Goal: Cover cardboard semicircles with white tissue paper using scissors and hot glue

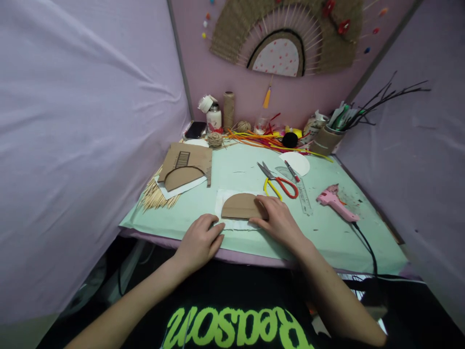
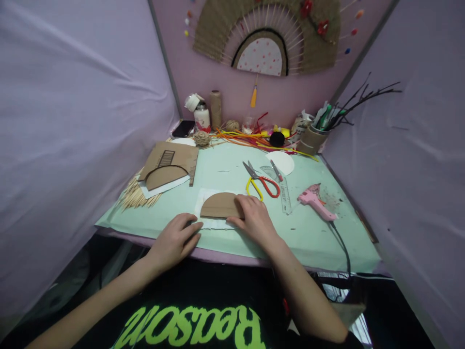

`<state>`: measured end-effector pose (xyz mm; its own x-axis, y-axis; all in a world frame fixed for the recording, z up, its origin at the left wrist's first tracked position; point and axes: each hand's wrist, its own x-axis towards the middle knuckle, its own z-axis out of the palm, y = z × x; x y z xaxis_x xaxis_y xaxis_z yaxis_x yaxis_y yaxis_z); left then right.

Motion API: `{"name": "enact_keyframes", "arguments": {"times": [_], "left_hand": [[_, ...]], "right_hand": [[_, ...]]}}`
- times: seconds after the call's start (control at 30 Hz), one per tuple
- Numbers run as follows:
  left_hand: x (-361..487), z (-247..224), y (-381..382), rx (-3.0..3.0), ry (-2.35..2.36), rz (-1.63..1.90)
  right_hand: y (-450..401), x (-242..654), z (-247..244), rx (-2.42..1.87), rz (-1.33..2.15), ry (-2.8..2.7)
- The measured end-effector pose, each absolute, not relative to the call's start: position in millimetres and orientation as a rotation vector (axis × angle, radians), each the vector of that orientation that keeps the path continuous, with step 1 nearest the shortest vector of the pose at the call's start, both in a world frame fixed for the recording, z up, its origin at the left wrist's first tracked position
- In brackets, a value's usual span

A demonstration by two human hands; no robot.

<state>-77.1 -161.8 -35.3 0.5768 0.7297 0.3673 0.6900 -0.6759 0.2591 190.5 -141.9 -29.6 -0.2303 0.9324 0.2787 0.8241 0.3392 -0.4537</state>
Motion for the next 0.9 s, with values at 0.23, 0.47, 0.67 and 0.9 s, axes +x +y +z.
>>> {"name": "enact_keyframes", "arguments": {"times": [0.23, 0.47, 0.67, 0.9], "left_hand": [[-80.5, -34.7, -161.6, 2.691, 1.205, 0.646], [-80.7, -21.2, -155.3, 2.609, 1.217, 0.588], [-80.4, -16.1, -150.2, 2.607, 1.217, 0.511], [-76.5, 5.2, -128.8, 2.598, 1.304, 0.567]], "right_hand": [[-144.4, 190.1, -34.1, -1.542, 0.342, -2.102], [-143.3, 194.0, -37.5, -1.526, 0.416, -2.028], [-142.4, 193.2, -39.7, -1.525, 0.426, -2.045], [-146.6, 201.5, -35.2, -1.425, 0.343, -1.974]]}}
